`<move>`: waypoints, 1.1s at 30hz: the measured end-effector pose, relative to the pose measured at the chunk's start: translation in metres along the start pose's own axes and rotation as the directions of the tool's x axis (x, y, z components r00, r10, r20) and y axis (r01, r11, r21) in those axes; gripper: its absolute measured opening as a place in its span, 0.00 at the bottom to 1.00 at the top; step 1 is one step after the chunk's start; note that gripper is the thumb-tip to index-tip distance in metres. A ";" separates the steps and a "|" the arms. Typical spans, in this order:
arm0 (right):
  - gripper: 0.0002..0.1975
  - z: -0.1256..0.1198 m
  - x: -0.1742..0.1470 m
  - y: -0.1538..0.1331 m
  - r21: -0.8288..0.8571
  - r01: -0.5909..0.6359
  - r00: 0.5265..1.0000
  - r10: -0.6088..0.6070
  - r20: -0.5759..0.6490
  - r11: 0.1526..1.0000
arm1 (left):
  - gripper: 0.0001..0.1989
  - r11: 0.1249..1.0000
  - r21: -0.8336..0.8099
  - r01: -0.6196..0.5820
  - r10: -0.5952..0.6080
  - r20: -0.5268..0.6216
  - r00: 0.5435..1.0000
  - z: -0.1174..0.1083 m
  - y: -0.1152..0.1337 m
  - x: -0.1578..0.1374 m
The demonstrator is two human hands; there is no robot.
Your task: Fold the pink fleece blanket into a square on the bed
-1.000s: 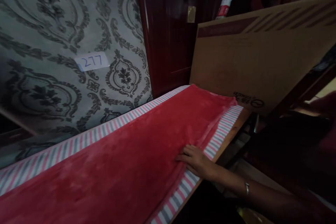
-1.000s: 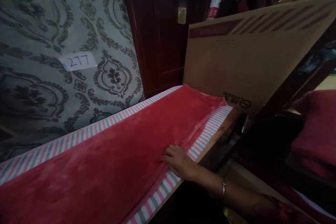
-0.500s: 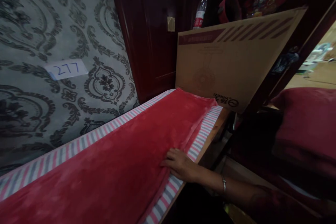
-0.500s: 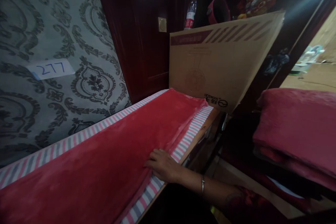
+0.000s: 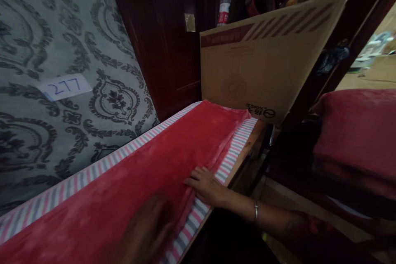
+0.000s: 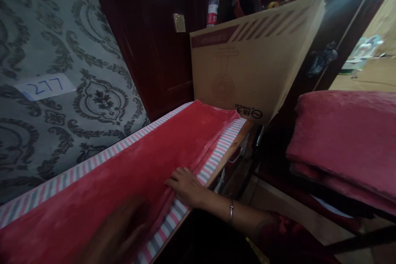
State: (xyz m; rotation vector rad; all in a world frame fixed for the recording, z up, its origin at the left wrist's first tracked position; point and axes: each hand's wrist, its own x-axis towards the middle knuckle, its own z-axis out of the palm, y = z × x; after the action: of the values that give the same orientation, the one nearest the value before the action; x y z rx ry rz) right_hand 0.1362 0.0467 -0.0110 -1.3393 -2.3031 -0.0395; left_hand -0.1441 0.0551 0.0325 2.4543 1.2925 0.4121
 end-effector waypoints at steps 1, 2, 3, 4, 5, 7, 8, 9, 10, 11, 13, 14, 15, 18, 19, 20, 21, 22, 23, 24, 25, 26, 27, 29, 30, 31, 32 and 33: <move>0.23 -0.004 0.001 0.003 -0.010 -0.030 0.999 0.030 0.013 1.000 | 0.22 0.998 -0.002 -0.059 0.059 0.040 0.997 0.006 0.013 0.019; 0.23 -0.008 0.002 0.006 -0.020 -0.057 0.998 0.057 0.025 0.998 | 0.23 0.992 -0.014 -0.128 0.129 0.103 0.986 0.011 0.028 0.037; 0.24 -0.012 0.003 0.012 -0.029 -0.080 0.996 0.081 0.034 0.996 | 0.21 0.984 -0.014 -0.175 0.176 0.134 0.975 0.014 0.042 0.053; 0.24 -0.015 0.003 0.018 -0.035 -0.100 0.994 0.102 0.037 0.994 | 0.21 0.977 0.001 -0.214 0.212 0.155 0.965 0.016 0.055 0.068; 0.25 -0.018 0.003 0.026 -0.040 -0.117 0.992 0.119 0.032 0.992 | 0.21 0.969 0.030 -0.245 0.237 0.172 0.956 0.017 0.067 0.081; 0.26 -0.023 0.001 0.044 -0.049 -0.147 0.989 0.148 0.011 0.988 | 0.21 0.954 0.119 -0.275 0.246 0.210 0.946 0.019 0.086 0.101; 0.27 -0.025 -0.002 0.054 -0.053 -0.166 0.986 0.167 -0.004 0.985 | 0.22 0.945 0.164 -0.283 0.240 0.239 0.941 0.022 0.093 0.108; 0.27 -0.027 -0.005 0.064 -0.057 -0.188 0.982 0.187 -0.018 0.981 | 0.22 0.937 0.201 -0.286 0.227 0.272 0.935 0.026 0.099 0.113; 0.27 -0.029 -0.009 0.075 -0.062 -0.211 0.977 0.209 -0.032 0.975 | 0.21 0.931 0.228 -0.284 0.211 0.298 0.931 0.030 0.104 0.117; 0.26 -0.032 -0.013 0.085 -0.067 -0.233 0.972 0.231 -0.046 0.970 | 0.20 0.928 0.246 -0.279 0.194 0.318 0.928 0.036 0.109 0.119; 0.25 -0.036 -0.021 0.106 -0.073 -0.269 0.961 0.263 -0.082 0.960 | 0.19 0.927 0.274 -0.256 0.158 0.334 0.929 0.046 0.114 0.122; 0.25 -0.037 -0.026 0.117 -0.073 -0.286 0.954 0.278 -0.109 0.955 | 0.20 0.926 0.291 -0.241 0.137 0.337 0.932 0.051 0.116 0.122; 0.25 -0.038 -0.030 0.128 -0.065 -0.310 0.943 0.298 -0.148 0.948 | 0.22 0.924 0.306 -0.229 0.120 0.337 0.934 0.054 0.115 0.123; 0.29 -0.039 -0.038 0.161 0.066 -0.417 0.849 0.415 -0.328 0.906 | 0.25 0.939 0.265 -0.221 0.132 0.316 0.940 0.060 0.107 0.128; 0.30 -0.039 -0.038 0.172 0.181 -0.454 0.775 0.487 -0.402 0.872 | 0.22 0.952 0.223 -0.210 0.137 0.304 0.943 0.061 0.103 0.131; 0.31 -0.039 -0.038 0.182 0.318 -0.473 0.681 0.570 -0.461 0.822 | 0.18 0.966 0.175 -0.191 0.134 0.292 0.947 0.062 0.099 0.135; 0.31 -0.040 -0.036 0.190 0.440 -0.472 0.584 0.645 -0.493 0.764 | 0.13 0.978 0.123 -0.166 0.126 0.277 0.952 0.063 0.094 0.139; 0.31 -0.040 -0.034 0.198 0.555 -0.450 0.491 0.713 -0.500 0.699 | 0.09 0.988 0.068 -0.136 0.113 0.262 0.958 0.063 0.090 0.142; 0.31 -0.041 -0.030 0.204 0.677 -0.395 0.400 0.779 -0.482 0.621 | 0.04 0.994 0.001 -0.107 0.104 0.240 0.965 0.063 0.086 0.145; 0.31 -0.042 -0.026 0.208 0.786 -0.312 0.324 0.838 -0.440 0.533 | 0.03 0.993 -0.082 -0.085 0.101 0.213 0.972 0.063 0.083 0.147; 0.31 -0.043 -0.021 0.212 0.871 -0.213 0.268 0.884 -0.383 0.442 | 0.04 0.982 -0.176 -0.069 0.102 0.186 0.977 0.062 0.080 0.149; 0.30 -0.043 -0.016 0.216 0.930 -0.112 0.228 0.920 -0.319 0.350 | 0.06 0.961 -0.270 -0.052 0.100 0.167 0.981 0.061 0.077 0.149; 0.28 -0.044 -0.012 0.219 0.966 -0.016 0.195 0.948 -0.250 0.258 | 0.07 0.935 -0.354 -0.034 0.094 0.155 0.983 0.060 0.075 0.149; 0.21 -0.045 -0.003 0.229 0.986 0.072 0.156 0.975 -0.159 0.150 | 0.10 0.884 -0.467 -0.001 0.077 0.144 0.987 0.056 0.073 0.148; 0.17 -0.046 0.001 0.236 0.989 0.079 0.139 0.981 -0.136 0.126 | 0.11 0.869 -0.494 0.008 0.070 0.140 0.988 0.055 0.073 0.146; 0.13 -0.047 0.004 0.244 0.990 0.098 0.118 0.987 -0.111 0.099 | 0.12 0.862 -0.507 0.010 0.065 0.130 0.989 0.055 0.073 0.145; 0.12 -0.050 0.007 0.253 0.990 0.121 0.096 0.991 -0.090 0.078 | 0.12 0.859 -0.511 0.006 0.065 0.120 0.991 0.055 0.073 0.143; 0.11 -0.053 0.009 0.262 0.987 0.145 0.077 0.994 -0.079 0.067 | 0.12 0.860 -0.510 -0.001 0.067 0.111 0.992 0.056 0.074 0.142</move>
State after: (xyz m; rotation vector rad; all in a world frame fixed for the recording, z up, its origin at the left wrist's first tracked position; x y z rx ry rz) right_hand 0.3698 0.1777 -0.0143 -0.9886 -0.2040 0.6008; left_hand 0.0104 0.1253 0.0267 2.0180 0.9380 0.5229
